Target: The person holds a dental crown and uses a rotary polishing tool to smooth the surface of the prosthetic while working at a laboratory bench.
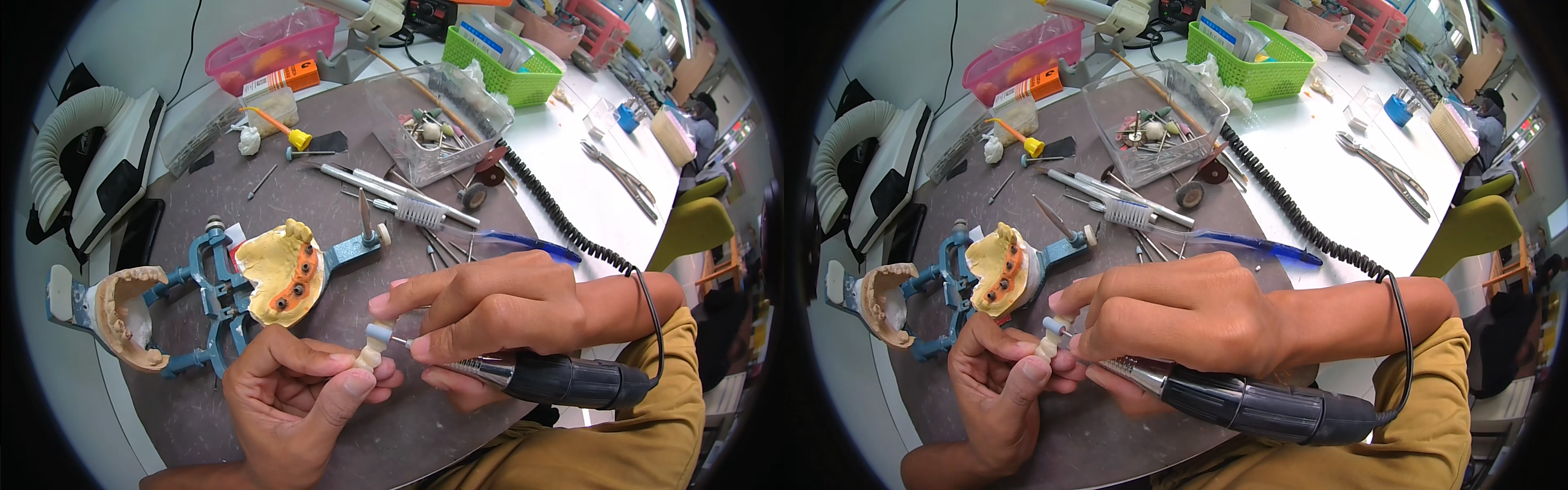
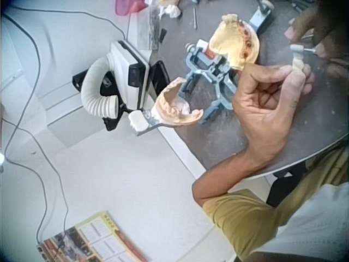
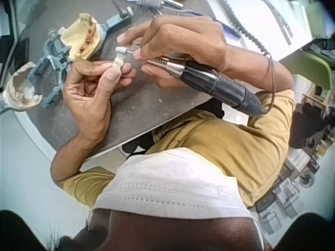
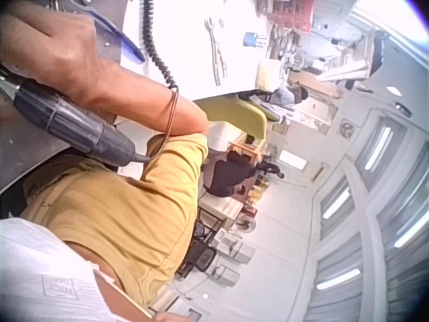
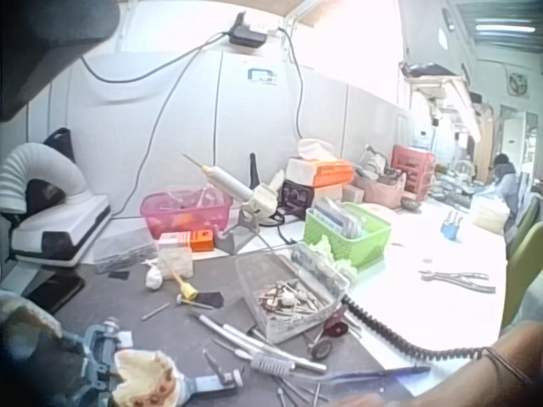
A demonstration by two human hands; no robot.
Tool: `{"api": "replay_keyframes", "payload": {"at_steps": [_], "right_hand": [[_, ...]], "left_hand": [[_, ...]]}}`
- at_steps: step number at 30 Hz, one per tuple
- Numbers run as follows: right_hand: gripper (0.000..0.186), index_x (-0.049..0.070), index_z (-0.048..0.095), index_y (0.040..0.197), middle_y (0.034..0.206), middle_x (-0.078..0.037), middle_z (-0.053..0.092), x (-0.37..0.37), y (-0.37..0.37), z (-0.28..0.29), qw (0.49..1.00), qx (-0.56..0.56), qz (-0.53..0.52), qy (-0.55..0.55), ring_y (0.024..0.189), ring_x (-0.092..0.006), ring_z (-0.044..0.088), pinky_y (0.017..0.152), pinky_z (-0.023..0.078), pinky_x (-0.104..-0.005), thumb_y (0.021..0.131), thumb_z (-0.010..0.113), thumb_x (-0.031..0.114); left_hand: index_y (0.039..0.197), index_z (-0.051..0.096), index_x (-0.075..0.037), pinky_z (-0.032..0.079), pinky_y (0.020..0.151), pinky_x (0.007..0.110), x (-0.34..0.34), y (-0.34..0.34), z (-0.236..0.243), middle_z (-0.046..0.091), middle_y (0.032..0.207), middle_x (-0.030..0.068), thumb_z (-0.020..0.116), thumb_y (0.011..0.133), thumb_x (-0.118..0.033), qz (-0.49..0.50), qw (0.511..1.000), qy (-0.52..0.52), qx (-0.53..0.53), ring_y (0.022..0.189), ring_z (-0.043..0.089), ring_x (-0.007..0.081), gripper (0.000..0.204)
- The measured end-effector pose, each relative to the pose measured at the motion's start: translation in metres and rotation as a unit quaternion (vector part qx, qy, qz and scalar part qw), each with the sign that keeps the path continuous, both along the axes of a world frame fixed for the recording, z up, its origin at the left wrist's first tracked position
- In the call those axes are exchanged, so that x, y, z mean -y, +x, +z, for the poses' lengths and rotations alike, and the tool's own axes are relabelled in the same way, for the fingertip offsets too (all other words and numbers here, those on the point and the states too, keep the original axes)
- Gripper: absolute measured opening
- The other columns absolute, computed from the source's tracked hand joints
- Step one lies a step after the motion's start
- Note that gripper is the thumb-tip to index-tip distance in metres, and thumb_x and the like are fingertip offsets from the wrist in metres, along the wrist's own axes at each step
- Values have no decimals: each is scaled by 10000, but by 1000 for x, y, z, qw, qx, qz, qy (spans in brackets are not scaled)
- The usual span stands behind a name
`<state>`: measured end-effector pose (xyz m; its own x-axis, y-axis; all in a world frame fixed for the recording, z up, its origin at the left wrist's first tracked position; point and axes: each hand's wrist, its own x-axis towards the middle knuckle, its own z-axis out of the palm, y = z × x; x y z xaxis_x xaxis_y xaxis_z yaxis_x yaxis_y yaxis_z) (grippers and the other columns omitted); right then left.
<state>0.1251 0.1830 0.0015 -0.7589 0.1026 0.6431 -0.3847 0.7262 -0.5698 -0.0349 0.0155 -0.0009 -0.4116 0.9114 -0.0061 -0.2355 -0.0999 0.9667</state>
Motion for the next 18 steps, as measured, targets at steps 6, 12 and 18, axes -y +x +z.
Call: {"api": "replay_keyframes", "payload": {"at_steps": [6, 12, 18], "right_hand": [[242, -29, 638, 974, 824, -141, 657, -2, -6, -3, 999, -34, 29, 19, 1038, -402, 709, 831, 623, -397, 786, 790, -17], [229, -25, 640, 970, 826, -125, 648, -2, -3, -1, 999, -44, 13, -8, 1042, -407, 705, 841, 621, -413, 794, 787, -16], [233, -5, 649, 965, 813, -108, 652, -1, -4, 0, 999, -45, 7, 9, 1041, -400, 708, 791, 635, -393, 789, 801, -8]], "left_hand": [[976, 465, -24, 639, 681, 293, 1, -1, -2, 705, 906, 193, 675, 931, -35, -2, 1000, 12, -8, 813, 743, 242, 215], [975, 472, -28, 631, 703, 296, -1, 0, 0, 702, 919, 199, 677, 920, -5, -5, 1000, -2, 2, 818, 738, 239, 213], [972, 480, -28, 628, 712, 292, -1, 0, 0, 700, 921, 197, 676, 912, 16, -2, 1000, 4, -1, 809, 733, 229, 210]]}}
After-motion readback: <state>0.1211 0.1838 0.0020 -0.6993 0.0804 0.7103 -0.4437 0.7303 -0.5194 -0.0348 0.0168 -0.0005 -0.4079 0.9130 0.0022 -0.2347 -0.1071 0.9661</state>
